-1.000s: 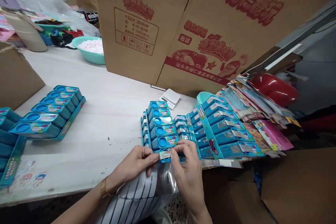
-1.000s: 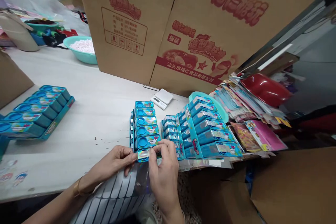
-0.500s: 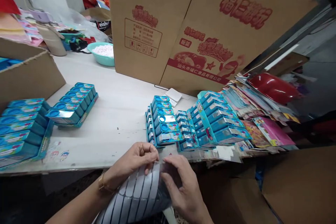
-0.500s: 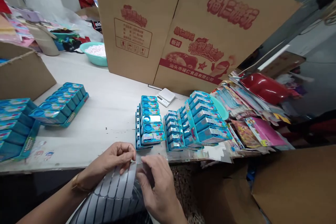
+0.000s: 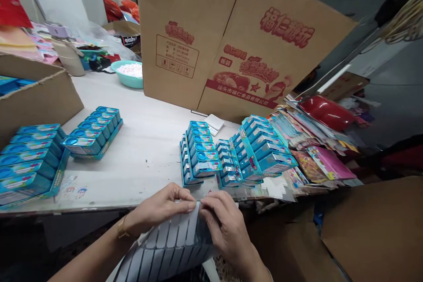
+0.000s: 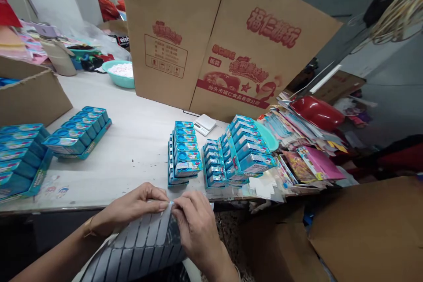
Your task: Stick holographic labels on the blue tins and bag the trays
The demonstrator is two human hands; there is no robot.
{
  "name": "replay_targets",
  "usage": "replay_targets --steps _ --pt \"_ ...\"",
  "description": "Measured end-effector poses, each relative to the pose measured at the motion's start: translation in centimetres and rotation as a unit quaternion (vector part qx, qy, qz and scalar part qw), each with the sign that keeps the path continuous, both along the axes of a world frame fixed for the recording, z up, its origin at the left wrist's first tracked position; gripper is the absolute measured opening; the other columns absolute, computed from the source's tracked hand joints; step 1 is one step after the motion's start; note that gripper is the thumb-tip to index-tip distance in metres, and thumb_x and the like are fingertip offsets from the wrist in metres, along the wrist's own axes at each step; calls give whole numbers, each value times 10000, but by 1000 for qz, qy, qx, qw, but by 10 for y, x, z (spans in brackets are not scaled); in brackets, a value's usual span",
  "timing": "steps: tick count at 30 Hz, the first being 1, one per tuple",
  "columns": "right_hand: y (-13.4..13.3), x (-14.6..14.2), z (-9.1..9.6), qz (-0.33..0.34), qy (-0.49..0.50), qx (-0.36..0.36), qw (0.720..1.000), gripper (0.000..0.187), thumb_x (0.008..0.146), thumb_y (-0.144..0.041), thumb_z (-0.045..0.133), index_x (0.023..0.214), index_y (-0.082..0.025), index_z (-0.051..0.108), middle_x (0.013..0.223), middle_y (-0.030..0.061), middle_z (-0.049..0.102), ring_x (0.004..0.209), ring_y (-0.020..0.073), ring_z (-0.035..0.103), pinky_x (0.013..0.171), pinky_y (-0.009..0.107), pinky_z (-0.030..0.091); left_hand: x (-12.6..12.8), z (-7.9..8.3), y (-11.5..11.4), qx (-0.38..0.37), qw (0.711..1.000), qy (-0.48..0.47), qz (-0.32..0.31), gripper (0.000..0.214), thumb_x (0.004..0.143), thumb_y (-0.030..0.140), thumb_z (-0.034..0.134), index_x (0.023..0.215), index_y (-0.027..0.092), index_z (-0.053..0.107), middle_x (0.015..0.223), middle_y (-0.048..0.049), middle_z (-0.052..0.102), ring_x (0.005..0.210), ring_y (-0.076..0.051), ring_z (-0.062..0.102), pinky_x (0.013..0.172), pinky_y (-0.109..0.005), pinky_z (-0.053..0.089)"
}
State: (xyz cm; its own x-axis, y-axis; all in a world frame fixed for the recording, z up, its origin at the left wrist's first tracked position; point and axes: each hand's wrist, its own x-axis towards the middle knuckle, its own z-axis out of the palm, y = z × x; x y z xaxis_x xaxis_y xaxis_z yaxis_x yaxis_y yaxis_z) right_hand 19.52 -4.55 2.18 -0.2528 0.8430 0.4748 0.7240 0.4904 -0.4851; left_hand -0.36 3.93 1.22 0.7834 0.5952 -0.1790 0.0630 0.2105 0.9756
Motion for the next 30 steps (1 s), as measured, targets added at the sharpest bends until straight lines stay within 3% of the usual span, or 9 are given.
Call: replay_targets --steps 5,9,17,25,30 --pt "-3 -2 -3 -9 -53 81 995 306 917 -52 548 1150 -234 630 1008 76 664 916 221 615 780 373 508 3 -1 0 -46 999 -19 1 369 780 482 707 783 118 762 664 -3 572 621 -125 394 610 -244 330" --pt "-3 -6 -3 -18 -31 87 996 253 903 -26 554 1050 -216 634 997 75 665 906 219 610 775 373 493 1 5 0 -25 999 -21 11 339 801 458 687 758 126 744 691 -2 557 658 -134 407 637 -246 343" --pt "5 -13 -2 -34 31 -11 999 157 951 -92 546 1006 -228 602 937 44 664 862 200 591 740 350 472 -3 13 2 75 997 -5 8 382 896 450 592 822 117 763 711 -11 536 697 -148 424 671 -260 352" --pt "6 -8 -10 -11 -51 114 992 324 897 -9 533 1138 -208 617 1014 75 704 952 228 633 856 419 479 -2 3 6 17 999 -32 23 329 863 430 645 823 132 776 761 -30 612 725 -157 459 696 -251 393" --pt "8 -10 -11 -23 -48 127 990 294 893 -9 531 1095 -207 612 1029 81 704 961 229 643 860 417 488 -1 5 7 21 999 -22 24 324 862 413 638 867 126 787 794 -42 654 746 -169 500 716 -256 405"
